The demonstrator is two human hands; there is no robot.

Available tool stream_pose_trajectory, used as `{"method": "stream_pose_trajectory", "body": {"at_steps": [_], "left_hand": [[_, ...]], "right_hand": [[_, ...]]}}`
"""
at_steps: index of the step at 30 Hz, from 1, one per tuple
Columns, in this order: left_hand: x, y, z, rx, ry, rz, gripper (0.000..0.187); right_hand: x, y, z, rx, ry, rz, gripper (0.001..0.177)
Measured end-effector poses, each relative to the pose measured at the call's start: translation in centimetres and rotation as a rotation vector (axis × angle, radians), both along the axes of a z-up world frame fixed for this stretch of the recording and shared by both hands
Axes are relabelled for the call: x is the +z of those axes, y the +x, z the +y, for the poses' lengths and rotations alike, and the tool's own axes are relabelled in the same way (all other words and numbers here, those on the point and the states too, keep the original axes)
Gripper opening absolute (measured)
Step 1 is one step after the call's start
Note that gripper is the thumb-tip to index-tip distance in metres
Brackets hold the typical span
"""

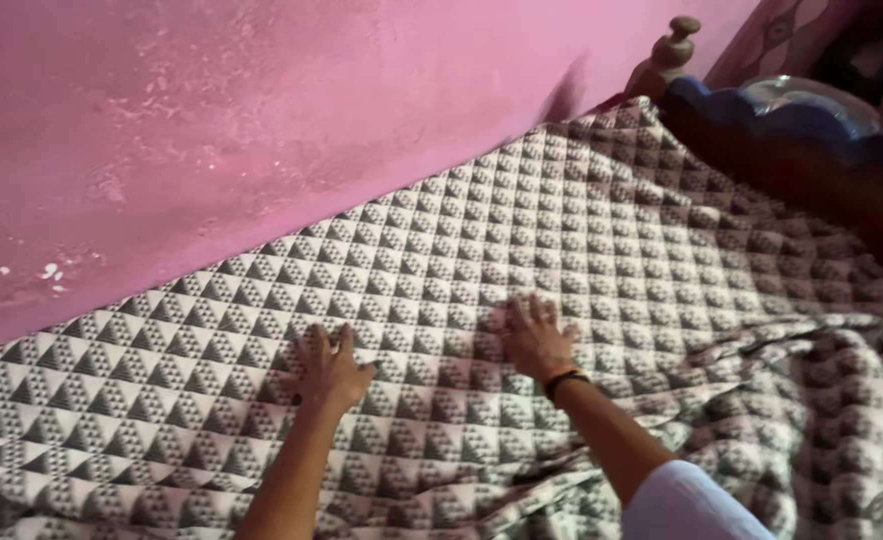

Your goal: The person folds a patterned bedspread on a bed. They repeatedly lift, align, and smooth the fabric with both hands, working from one side to the other to create a compact folded stack.

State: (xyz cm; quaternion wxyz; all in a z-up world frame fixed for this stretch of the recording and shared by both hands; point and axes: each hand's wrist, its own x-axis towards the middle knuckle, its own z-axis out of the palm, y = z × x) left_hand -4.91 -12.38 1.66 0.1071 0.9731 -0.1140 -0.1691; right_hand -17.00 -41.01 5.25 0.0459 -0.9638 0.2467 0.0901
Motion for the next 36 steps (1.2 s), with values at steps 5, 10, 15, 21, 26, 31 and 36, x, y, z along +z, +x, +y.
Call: {"method": "stream_pose_trajectory", "body": {"at_steps": [5, 10, 15, 21, 26, 31, 36], "left_hand": [[0.6, -1.7, -6.1, 0.049, -0.158, -0.032, 0.086], [-0.6, -4.0, -11.6, 0.081, -0.051, 0.042, 0.085], [-2.8, -5.2, -14.4, 0.005, -0.146, 0.01, 0.095], [1.8, -8.9, -15.7, 0.053, -0.009, 0.189, 0.094], [3.5, -10.8, -15.5, 0.026, 0.072, 0.154, 0.097], [4.2, -9.5, -16.1, 0.038, 0.093, 0.171, 0.082], [6.6, -8.9, -16.7, -0.134, 0.317, 0.136, 0.049]], "right_hand": [[1.8, 1.5, -1.8, 0.44, -0.16, -0.161, 0.068], [0.5, 0.3, -5.3, 0.461, 0.0, -0.233, 0.069], [-1.2, -1.4, -9.6, 0.406, 0.055, -0.196, 0.071], [-2.4, -3.8, -12.8, 0.5, 0.042, -0.268, 0.067], [-2.3, -4.0, -15.1, 0.264, 0.008, -0.245, 0.064], [-1.3, -3.9, -14.9, 0.158, 0.038, -0.24, 0.068], [-0.3, -5.6, -14.1, 0.373, 0.074, -0.218, 0.059]]}}
